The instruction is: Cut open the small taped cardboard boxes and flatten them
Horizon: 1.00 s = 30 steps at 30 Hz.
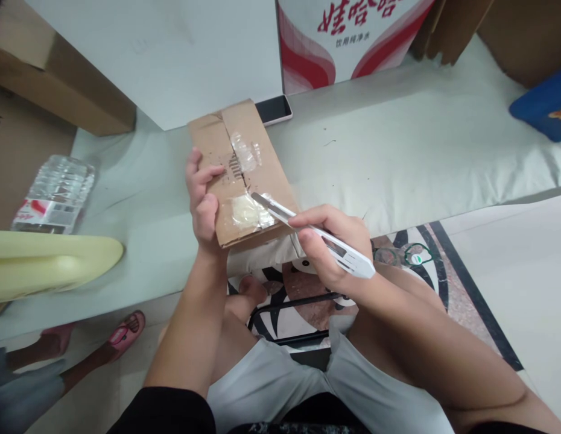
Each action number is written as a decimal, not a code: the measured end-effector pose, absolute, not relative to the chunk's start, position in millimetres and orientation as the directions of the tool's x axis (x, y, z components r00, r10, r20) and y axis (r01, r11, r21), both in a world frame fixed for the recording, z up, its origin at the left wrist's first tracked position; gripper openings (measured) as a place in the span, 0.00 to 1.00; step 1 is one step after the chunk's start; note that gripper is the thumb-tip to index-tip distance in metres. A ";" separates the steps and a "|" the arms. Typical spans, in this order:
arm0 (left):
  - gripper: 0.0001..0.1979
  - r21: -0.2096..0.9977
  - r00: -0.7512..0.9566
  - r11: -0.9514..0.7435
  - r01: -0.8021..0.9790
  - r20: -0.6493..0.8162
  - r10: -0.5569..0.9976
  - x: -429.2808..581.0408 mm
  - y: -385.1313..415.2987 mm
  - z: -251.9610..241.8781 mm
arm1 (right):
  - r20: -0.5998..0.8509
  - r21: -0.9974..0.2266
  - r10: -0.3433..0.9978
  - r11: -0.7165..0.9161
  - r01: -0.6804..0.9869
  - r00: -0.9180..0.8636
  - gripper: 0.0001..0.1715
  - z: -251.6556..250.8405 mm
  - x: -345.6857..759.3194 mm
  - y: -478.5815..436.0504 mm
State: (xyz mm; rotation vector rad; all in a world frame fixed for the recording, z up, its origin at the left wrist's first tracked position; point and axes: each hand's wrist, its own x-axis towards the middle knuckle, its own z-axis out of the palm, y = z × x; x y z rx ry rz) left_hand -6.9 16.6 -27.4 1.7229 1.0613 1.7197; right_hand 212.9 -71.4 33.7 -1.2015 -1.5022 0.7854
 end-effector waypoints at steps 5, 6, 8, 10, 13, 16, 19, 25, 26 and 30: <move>0.22 0.800 -0.104 -0.574 0.175 0.595 0.797 -6.6 17.6 -28.0 | 0.250 -0.939 0.968 0.245 0.242 -0.010 0.15 34.5 212.0 -65.4; 0.22 0.798 -0.101 -0.577 0.175 0.597 0.796 -6.5 17.5 -27.7 | 0.252 -0.942 0.968 0.250 0.224 -0.019 0.15 34.2 212.0 -64.8; 0.20 0.794 -0.095 -0.583 0.174 0.603 0.792 -6.3 17.0 -26.6 | 0.260 -0.949 0.965 0.260 0.177 -0.021 0.14 32.3 212.3 -64.7; 0.19 0.792 -0.090 -0.586 0.172 0.605 0.791 -5.8 16.0 -25.3 | 0.264 -0.956 0.965 0.262 0.128 -0.007 0.15 28.8 213.5 -65.9; 0.19 0.796 -0.086 -0.577 0.181 0.597 0.797 -5.3 14.8 -24.3 | 0.257 -0.964 0.966 0.255 0.072 0.020 0.17 23.3 217.5 -67.7; 0.20 0.799 -0.083 -0.571 0.187 0.592 0.801 -5.3 14.7 -24.8 | 0.249 -0.968 0.968 0.247 0.041 0.043 0.17 20.4 221.8 -67.2; 0.19 0.796 -0.082 -0.584 0.162 0.600 0.795 -5.6 15.5 -26.3 | 0.222 -0.975 0.975 0.222 0.018 0.019 0.17 19.6 221.3 -65.0; 0.21 0.814 -0.077 -0.556 0.168 0.573 0.816 -5.4 17.0 -28.9 | 0.209 -0.976 0.978 0.209 -0.062 0.003 0.15 20.6 212.6 -62.6; 0.21 0.812 -0.078 -0.558 0.172 0.576 0.814 -5.2 17.0 -28.9 | 0.217 -0.974 0.976 0.217 -0.067 0.013 0.15 22.0 213.0 -62.4; 0.20 0.797 -0.075 -0.580 0.165 0.597 0.799 -4.5 16.6 -28.5 | 0.234 -0.968 0.972 0.235 -0.091 0.030 0.14 28.0 216.5 -62.2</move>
